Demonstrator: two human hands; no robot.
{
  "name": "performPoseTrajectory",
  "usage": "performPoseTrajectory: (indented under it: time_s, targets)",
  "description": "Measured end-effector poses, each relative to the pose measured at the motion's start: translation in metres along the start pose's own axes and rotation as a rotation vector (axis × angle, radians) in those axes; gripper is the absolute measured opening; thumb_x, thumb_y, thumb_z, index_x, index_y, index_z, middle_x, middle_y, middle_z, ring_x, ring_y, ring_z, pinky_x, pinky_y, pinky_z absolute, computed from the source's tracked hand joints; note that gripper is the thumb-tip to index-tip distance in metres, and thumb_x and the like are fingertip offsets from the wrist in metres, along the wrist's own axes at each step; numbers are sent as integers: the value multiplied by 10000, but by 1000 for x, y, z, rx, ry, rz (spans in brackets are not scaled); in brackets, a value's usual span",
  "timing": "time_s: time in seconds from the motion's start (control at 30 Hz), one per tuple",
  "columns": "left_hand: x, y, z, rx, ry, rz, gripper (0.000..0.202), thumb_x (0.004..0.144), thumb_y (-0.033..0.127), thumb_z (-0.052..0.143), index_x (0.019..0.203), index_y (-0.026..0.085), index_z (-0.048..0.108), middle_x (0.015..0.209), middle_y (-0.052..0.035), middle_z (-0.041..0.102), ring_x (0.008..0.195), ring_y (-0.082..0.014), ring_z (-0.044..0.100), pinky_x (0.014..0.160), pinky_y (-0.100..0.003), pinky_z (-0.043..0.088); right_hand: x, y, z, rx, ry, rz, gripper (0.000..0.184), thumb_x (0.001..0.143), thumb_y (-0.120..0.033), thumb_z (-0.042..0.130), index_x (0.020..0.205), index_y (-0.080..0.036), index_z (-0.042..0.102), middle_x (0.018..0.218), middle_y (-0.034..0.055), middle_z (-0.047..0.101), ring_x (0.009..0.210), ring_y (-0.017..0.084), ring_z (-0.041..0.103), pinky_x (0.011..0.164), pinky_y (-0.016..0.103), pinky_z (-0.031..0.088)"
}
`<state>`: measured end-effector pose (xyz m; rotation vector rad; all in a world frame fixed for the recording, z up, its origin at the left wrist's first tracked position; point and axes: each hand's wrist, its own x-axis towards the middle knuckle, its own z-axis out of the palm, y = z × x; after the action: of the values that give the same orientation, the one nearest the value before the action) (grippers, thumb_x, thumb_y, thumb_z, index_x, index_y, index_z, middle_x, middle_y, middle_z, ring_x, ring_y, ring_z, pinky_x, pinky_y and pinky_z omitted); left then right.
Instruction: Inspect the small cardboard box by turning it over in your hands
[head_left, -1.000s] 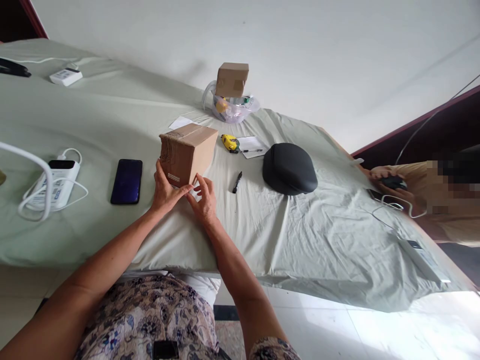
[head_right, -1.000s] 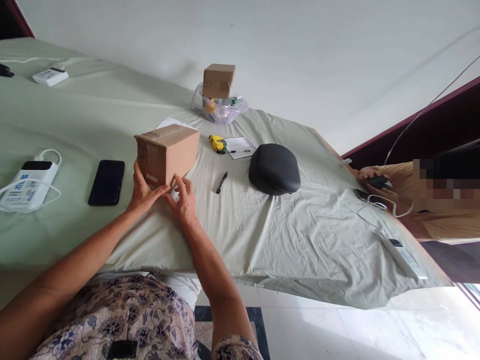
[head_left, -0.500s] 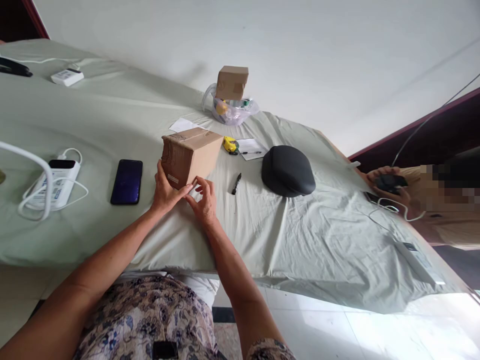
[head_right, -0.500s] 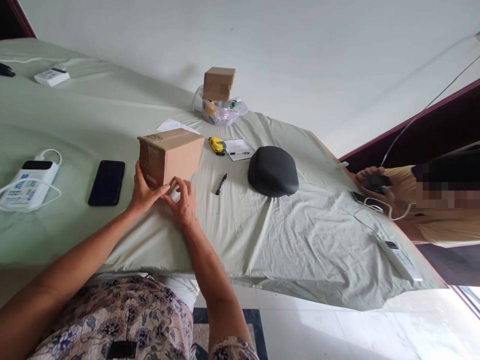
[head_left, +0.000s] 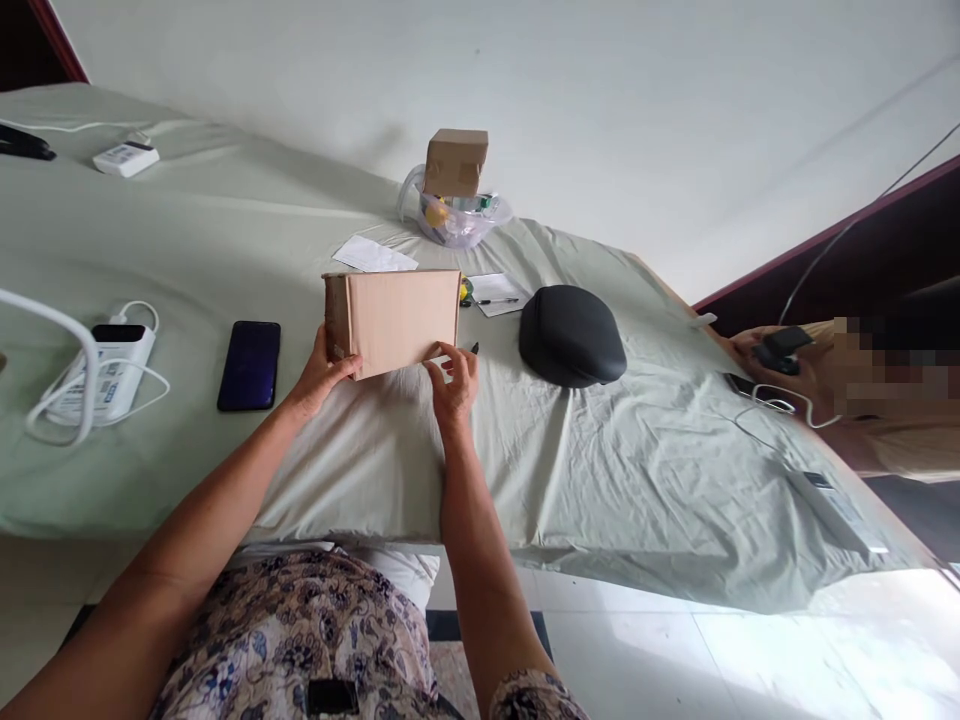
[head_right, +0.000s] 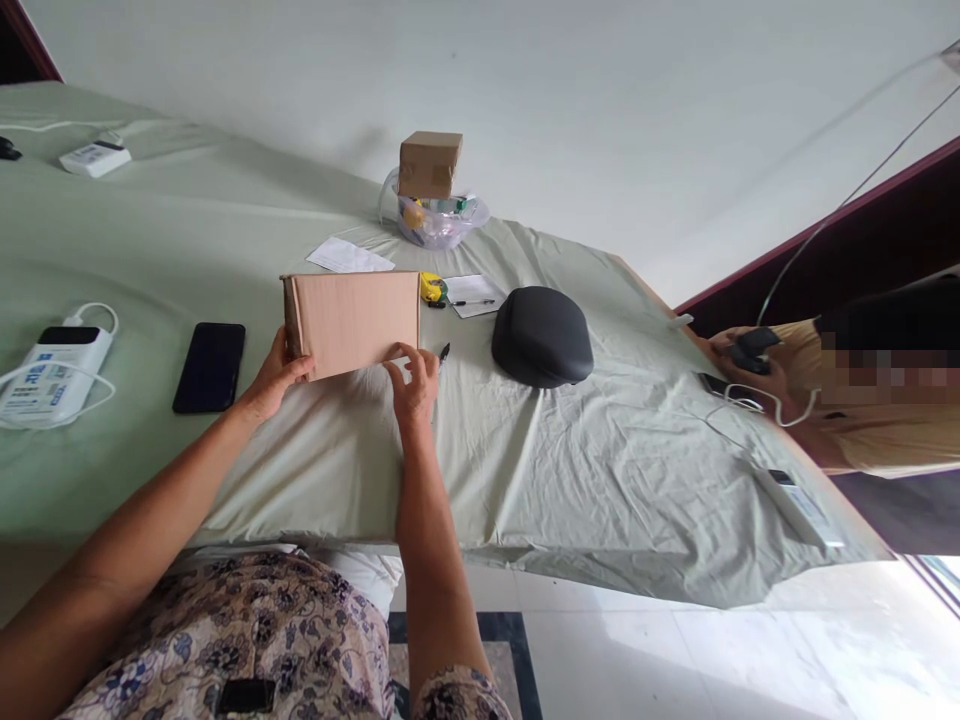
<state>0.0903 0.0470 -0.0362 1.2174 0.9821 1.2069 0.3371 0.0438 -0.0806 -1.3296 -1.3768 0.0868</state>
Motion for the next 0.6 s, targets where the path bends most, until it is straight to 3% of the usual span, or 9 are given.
performPoseTrajectory:
  time_s: [0.17,0.27,0.37,0.47,0.6]
  targets:
    - [0,1,-3,-59,-54,-66,921,645,569,799,1425,282,403,1454,-113,559,1252,-302,604,757,-317,575,7,13,-4,96,180,263,368,892,-508,606,1094,-210,685,1062,56,671,778,125,603,738,303,518]
    - [-1,1,-2,-71,-77,-89,931,625,546,816,1413,277,400,1464,-116,551,1284,-309,586,755,-309,571,8,13,-2,231,175,375,376,886,-523,569,1039,-192,660,893,21,669,757,134,604,734,300,499]
    - [-2,1,0,-63,-68,-88,928,639,543,806,1432,288,396,1495,-110,535,1324,-325,562,765,-315,564,8,8,0,291,151,399,360,868,-527,573,981,-192,635,771,-13,622,730,140,594,724,297,475]
    - [-1,-1,0,-64,-40,-30,951,687,528,763,1521,315,360,1563,-92,491,1428,-345,488,928,-404,576,6,2,-1,297,135,402,332,858,-519,579,947,-200,612,777,-19,614,724,133,571,728,294,461]
    - [5,-12,-4,-18,3,83,874,782,519,672,1574,302,370,1592,-76,483,1514,-342,414,1206,-511,435,4,-6,-3,267,109,396,348,876,-558,579,874,-210,571,766,-26,575,704,126,530,714,288,442]
